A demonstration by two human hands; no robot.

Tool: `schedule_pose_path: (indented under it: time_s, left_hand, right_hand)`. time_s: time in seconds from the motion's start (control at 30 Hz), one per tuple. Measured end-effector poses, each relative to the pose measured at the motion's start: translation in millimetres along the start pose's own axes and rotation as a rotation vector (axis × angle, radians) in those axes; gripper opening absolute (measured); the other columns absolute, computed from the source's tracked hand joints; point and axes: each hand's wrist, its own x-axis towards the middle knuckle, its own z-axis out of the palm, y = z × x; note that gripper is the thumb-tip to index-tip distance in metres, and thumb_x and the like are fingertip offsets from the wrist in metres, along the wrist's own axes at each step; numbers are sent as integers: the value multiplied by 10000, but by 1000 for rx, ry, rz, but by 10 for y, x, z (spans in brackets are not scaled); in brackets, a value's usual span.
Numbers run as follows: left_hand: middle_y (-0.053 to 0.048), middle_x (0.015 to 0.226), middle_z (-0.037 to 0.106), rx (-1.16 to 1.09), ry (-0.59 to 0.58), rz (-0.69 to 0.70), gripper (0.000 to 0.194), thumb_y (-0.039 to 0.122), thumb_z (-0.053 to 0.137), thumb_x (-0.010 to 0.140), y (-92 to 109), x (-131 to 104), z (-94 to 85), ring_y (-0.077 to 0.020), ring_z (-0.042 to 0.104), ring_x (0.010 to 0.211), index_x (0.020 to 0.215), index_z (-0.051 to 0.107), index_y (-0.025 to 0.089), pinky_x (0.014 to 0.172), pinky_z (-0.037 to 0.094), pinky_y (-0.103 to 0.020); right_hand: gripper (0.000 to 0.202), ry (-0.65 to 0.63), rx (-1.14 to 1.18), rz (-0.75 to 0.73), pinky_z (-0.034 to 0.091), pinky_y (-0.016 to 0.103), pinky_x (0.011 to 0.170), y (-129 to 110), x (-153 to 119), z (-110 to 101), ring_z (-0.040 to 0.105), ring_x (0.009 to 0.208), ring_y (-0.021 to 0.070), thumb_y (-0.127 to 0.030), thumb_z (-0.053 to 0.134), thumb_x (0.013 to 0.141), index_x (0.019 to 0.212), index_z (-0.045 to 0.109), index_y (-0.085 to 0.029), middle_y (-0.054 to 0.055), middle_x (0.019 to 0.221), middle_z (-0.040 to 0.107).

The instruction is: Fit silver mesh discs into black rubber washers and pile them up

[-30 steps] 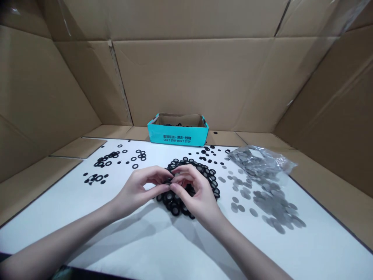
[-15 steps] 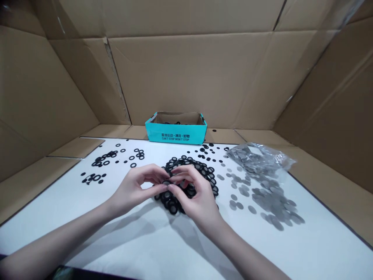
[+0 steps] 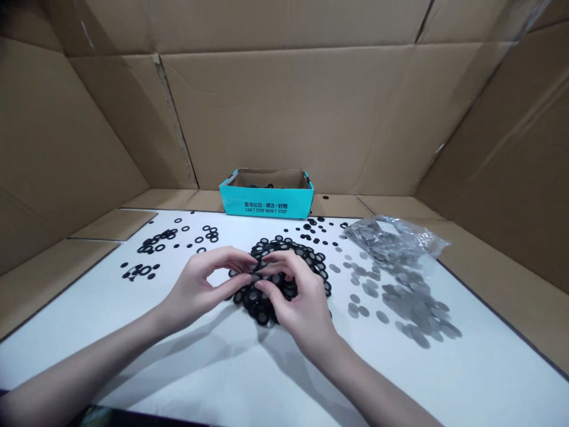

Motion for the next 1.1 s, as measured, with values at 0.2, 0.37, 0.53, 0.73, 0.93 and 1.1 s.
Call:
schedule_pose_path:
  time_s: [0.2,0.37,0.53,0.73,0.93,1.1]
  left_hand:
    - [-43,943,701,-24,-45,-24,176,117,587,886,1,5,14,-131,661,831,1047,651,142,749,536,-219]
    - [-29,942,694,-22,-51,-22,159,130,583,898,-7,-5,8,-119,648,830,1046,636,152,752,527,-208]
    - [-13,944,673,-40,-75,-49,142,152,557,922,-11,-14,24,-112,629,835,1050,612,178,729,513,-197]
    - [-8,941,644,-43,-66,-47,124,142,532,931,-1,-13,55,-110,612,846,1041,569,185,765,499,-211]
    - [9,868,604,7,-160,-56,102,103,535,898,31,3,-11,-110,581,784,951,537,190,722,484,-221]
    - [12,862,602,57,-211,-62,106,87,533,883,43,16,-63,-113,564,771,875,524,193,714,473,-232]
  right_hand:
    - [188,-36,39,54,515,304,738,-5,-7,-3,679,687,165,-185,646,794,961,578,-238,-34,677,690]
    - [215,13,22,73,498,329,786,6,-13,12,690,761,184,-197,663,779,962,562,-248,-25,722,723]
    - [240,10,100,127,491,347,796,-1,18,20,673,743,191,-232,681,748,953,556,-243,-35,654,696]
    - [269,-62,204,171,478,328,718,1,22,-4,635,624,165,-249,683,742,967,537,-234,-64,587,639]
    - [251,-72,198,140,451,327,732,17,9,-17,625,643,160,-226,689,749,919,505,-240,-63,596,644]
    - [256,-72,188,123,448,314,706,9,12,-20,610,641,155,-224,677,751,887,461,-247,-60,608,641]
